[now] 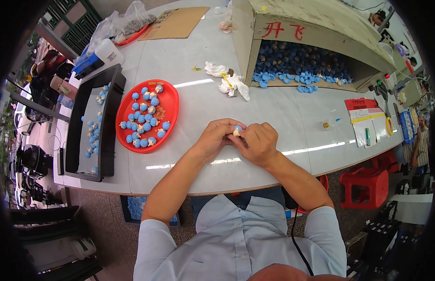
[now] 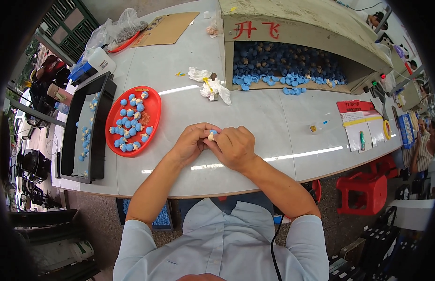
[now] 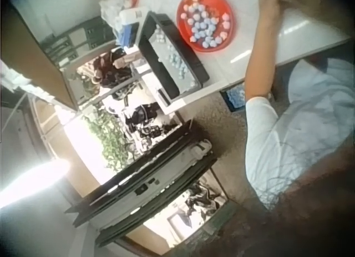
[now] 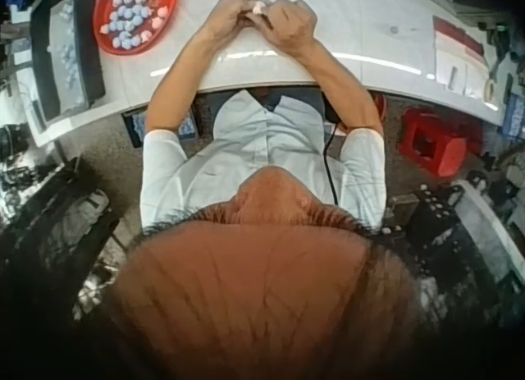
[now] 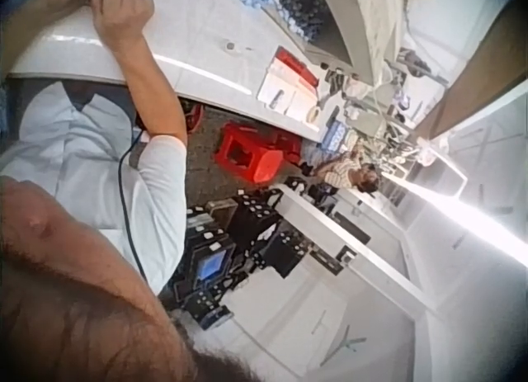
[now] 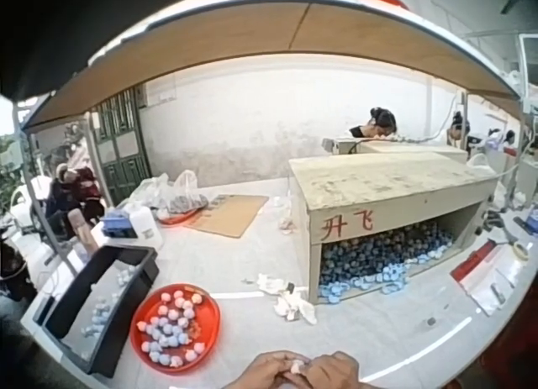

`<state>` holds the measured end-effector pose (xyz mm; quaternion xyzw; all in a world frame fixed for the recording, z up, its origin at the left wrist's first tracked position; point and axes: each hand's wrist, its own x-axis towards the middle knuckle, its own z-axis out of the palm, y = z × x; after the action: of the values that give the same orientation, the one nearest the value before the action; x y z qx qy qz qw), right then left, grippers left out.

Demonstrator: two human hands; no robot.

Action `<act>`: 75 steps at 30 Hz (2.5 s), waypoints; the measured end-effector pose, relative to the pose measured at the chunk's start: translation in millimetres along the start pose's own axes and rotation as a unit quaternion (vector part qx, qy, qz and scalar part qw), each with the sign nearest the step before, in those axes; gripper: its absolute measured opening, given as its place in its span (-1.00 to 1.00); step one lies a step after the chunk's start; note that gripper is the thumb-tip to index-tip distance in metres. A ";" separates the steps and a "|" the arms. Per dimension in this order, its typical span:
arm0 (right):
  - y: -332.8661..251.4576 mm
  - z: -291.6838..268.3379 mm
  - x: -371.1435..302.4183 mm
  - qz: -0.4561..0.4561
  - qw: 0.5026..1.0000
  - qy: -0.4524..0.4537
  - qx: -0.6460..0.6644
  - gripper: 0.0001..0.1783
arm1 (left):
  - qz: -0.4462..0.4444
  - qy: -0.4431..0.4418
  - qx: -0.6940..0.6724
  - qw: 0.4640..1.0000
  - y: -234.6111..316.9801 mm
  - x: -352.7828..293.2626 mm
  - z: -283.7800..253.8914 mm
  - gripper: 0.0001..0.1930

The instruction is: The person assembles figurine heads by applying glue from a bottle onto head components, attaching hair pieces by hand, and placing the assembled heads onto a plate.

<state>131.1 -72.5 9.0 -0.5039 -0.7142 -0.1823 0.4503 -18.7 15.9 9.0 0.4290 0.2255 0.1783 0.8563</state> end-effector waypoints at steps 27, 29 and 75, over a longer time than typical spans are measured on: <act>2.5 3.9 0.2 -0.021 0.999 0.023 0.007 -0.70 | 0.021 0.003 -0.023 0.999 -4.0 -1.3 -4.9 -0.71; 3.6 3.4 -0.8 -0.021 0.999 0.023 0.007 -0.70 | 0.006 0.002 -0.048 0.999 -1.5 -1.0 -4.0 -0.71; 17.2 2.6 -2.5 0.438 0.745 -0.094 0.494 -0.70 | 0.227 0.058 0.207 0.950 -2.6 3.5 -7.6 -0.60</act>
<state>145.2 -64.7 2.2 -0.4825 -0.4440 0.4616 0.5975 -19.6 21.2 2.0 0.6253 0.2030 0.3423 0.6712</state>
